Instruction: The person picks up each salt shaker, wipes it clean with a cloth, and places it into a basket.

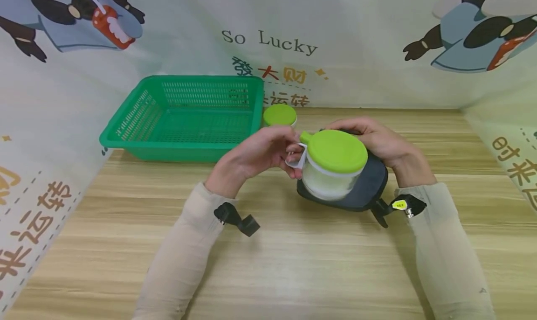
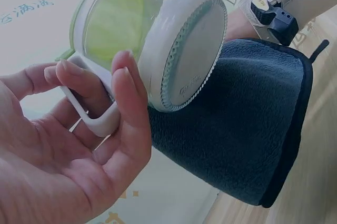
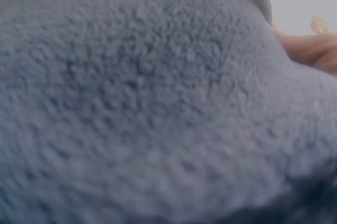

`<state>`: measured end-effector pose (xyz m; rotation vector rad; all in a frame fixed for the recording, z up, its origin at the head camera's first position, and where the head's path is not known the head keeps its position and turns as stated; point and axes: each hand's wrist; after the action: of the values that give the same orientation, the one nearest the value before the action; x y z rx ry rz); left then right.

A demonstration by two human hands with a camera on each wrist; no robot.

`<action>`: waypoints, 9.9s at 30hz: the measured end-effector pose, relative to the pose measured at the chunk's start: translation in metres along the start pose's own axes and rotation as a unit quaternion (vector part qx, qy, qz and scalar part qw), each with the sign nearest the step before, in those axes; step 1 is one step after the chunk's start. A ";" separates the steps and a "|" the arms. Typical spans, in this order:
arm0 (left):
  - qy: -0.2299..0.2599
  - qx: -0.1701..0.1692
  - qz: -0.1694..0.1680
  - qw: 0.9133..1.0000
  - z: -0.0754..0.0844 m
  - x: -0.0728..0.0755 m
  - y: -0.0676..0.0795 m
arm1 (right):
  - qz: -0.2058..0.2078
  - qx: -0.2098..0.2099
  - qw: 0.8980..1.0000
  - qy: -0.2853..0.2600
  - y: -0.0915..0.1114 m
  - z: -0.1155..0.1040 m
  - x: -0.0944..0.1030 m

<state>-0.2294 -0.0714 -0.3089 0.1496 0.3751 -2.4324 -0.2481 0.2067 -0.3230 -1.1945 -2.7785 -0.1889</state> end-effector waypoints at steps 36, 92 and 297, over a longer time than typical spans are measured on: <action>0.023 -0.014 -0.022 0.999 -0.003 0.003 0.000 | 0.004 0.034 0.999 -0.007 0.001 0.001 -0.003; -0.020 -0.002 0.039 0.999 -0.002 0.011 0.003 | 0.095 -0.041 0.990 0.100 0.000 -0.011 0.000; -0.082 -0.072 0.345 0.932 0.020 -0.011 0.003 | 0.410 -0.041 0.862 0.296 0.008 -0.045 -0.042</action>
<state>-0.2197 -0.0734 -0.2881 0.0066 0.3506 -1.7019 -0.2116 0.1753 -0.2839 -1.8272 -1.5929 -0.4849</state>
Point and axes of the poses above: each hand's wrist, its own y-axis away from the middle knuckle, its own x-axis out of the back of the hand, z = x × y, and after that the axes turned 15 degrees about -x, right-handed
